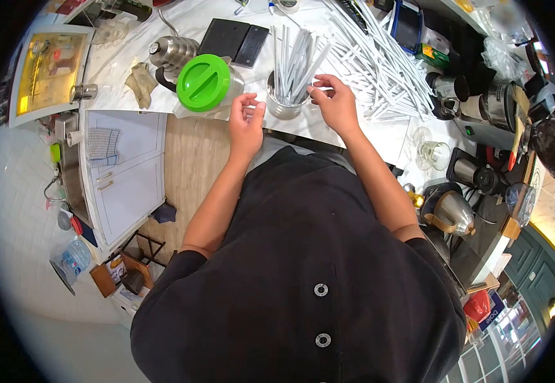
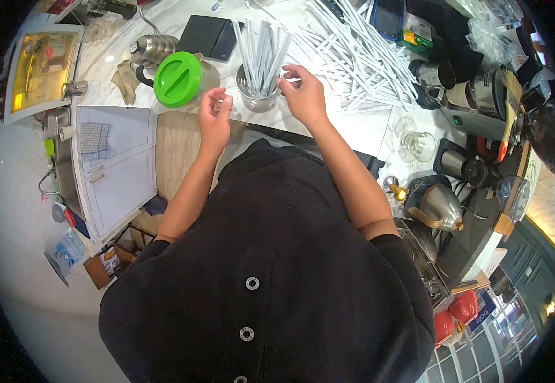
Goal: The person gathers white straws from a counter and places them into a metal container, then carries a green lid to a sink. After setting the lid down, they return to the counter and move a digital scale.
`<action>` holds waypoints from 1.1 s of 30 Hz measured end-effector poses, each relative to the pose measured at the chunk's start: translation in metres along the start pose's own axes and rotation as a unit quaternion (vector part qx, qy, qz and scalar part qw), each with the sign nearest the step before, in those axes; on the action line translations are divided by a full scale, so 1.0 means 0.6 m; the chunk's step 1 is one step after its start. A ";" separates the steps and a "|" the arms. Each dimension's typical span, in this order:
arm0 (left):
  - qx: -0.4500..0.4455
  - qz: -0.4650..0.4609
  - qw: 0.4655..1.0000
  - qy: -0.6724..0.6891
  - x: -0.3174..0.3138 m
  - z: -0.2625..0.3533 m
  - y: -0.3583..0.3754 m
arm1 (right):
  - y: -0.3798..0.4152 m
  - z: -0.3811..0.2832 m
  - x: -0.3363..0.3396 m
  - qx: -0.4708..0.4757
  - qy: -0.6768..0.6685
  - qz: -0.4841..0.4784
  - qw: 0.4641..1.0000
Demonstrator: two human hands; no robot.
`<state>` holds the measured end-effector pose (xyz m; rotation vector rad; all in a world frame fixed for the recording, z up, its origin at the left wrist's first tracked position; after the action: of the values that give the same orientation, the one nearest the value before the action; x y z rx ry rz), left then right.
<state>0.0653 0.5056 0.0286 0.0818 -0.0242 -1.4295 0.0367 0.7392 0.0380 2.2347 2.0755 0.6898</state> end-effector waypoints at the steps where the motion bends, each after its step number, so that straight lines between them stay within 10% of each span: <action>1: 0.008 0.014 0.999 0.033 0.007 -0.007 0.007 | -0.012 0.002 -0.013 0.002 -0.020 -0.006 1.000; 12: 0.040 -0.133 0.981 -0.137 -0.019 -0.029 0.028 | 0.000 0.045 0.048 0.038 0.040 0.052 0.997; 16: 0.002 -0.271 0.934 -0.232 -0.097 -0.048 0.006 | 0.073 0.084 0.105 0.028 0.197 0.069 0.978; 18: -0.153 -0.286 0.876 -0.356 -0.142 -0.069 -0.003 | 0.103 0.105 0.105 0.021 0.420 0.006 0.907; 33: -0.307 -0.282 0.669 -0.615 -0.272 -0.098 -0.136 | 0.111 0.172 0.102 0.151 0.466 0.088 0.867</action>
<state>-0.0342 0.6583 -0.0305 -1.5906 -0.6806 -1.7764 0.1342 0.8185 -0.0163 2.5753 2.4532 1.8965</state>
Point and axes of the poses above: each hand's wrist, its own y-axis away from the middle knuckle, its own x-axis out of the back of the hand, z = x × y, the point moved 2 cm from there along -y, towards the middle knuckle, and after that the axes turned 7 degrees about y, right-handed, at the moved point
